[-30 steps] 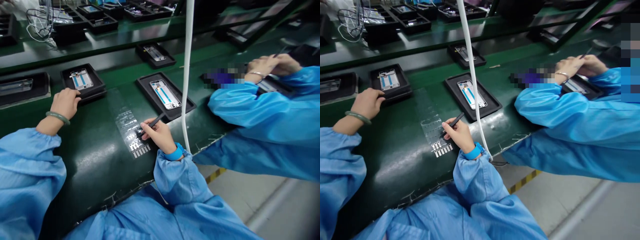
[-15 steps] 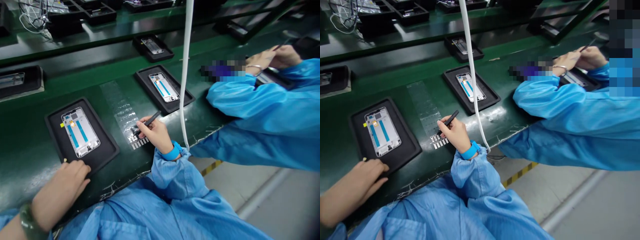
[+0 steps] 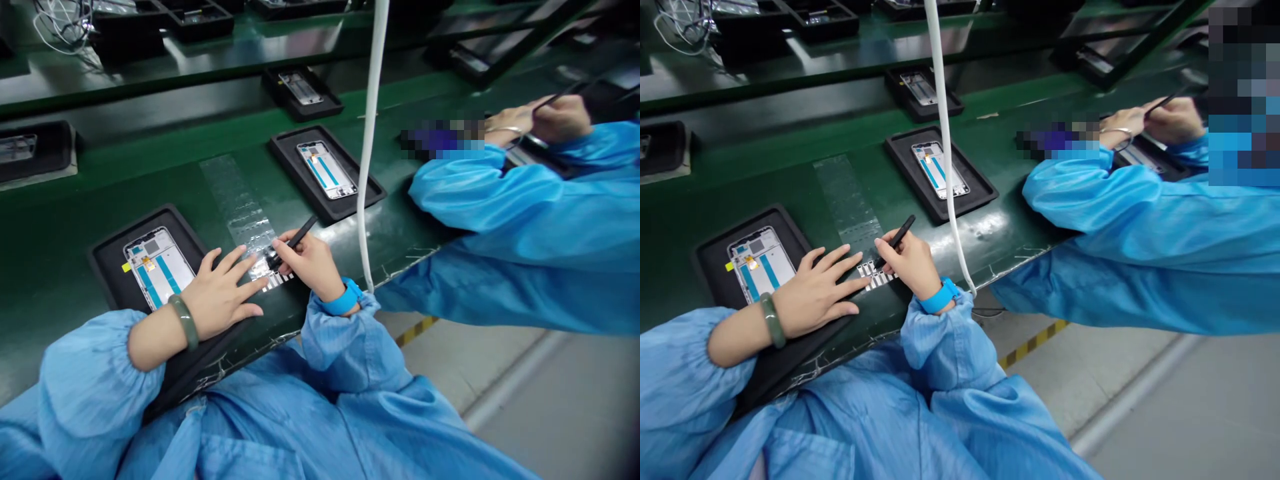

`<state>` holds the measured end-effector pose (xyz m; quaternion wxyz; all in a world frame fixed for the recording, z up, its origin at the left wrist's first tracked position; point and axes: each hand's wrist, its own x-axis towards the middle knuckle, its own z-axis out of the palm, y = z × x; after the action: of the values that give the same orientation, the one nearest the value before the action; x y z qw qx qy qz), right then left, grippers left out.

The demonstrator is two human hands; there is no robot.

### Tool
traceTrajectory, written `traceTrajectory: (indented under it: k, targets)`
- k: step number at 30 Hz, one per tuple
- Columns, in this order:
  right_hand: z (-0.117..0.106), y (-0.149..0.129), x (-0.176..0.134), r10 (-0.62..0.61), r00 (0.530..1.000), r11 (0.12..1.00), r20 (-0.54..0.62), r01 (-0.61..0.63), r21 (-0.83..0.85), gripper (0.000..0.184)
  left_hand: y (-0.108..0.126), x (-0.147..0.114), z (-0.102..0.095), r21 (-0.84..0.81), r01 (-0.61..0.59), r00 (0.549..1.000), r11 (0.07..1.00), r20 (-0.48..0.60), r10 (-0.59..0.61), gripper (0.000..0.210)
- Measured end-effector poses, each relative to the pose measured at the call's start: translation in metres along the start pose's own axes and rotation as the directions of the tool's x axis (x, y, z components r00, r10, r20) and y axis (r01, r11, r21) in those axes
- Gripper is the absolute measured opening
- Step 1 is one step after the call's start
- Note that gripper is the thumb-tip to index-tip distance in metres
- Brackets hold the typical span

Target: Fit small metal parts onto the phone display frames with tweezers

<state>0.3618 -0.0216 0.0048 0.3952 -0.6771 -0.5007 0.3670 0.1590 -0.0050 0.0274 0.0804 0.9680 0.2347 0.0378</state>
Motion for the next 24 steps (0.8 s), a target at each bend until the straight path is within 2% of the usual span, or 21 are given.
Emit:
traceTrajectory:
  k: [3,8,11,14,18,21,24]
  targets:
    - [0.002,-0.001,0.0,-0.003,1.0,1.0,0.016,0.003,-0.016,0.027,-0.002,0.005,0.009,-0.023,-0.004,1.0,1.0,0.018,0.004,0.042]
    - [0.002,-0.001,0.002,0.04,0.999,0.997,0.037,-0.043,0.071,0.027,-0.002,0.002,0.008,-0.036,0.007,1.0,0.999,0.004,-0.007,0.04]
    - [0.0,-0.004,0.003,0.091,0.993,0.973,0.08,-0.105,0.205,0.029,-0.001,0.002,0.008,-0.05,0.017,1.0,0.999,-0.015,-0.018,0.038]
    - [-0.002,-0.012,0.005,0.126,0.986,0.909,0.112,-0.16,0.385,0.031,0.001,0.003,0.008,-0.085,0.012,1.0,0.996,-0.01,-0.013,0.036]
    - [0.003,-0.034,0.01,0.096,0.992,0.839,0.084,-0.126,0.529,0.031,-0.003,-0.004,-0.002,-0.124,0.012,0.999,0.992,-0.048,-0.018,0.036]
    - [0.016,-0.056,0.015,0.046,0.989,0.816,0.144,-0.12,0.566,0.032,-0.023,-0.024,-0.015,-0.113,0.101,0.988,0.988,-0.107,-0.113,0.033]
    - [0.038,-0.079,0.022,-0.023,0.966,0.776,0.256,-0.144,0.614,0.032,-0.059,-0.057,-0.022,-0.055,0.302,0.937,0.952,-0.165,-0.307,0.031]
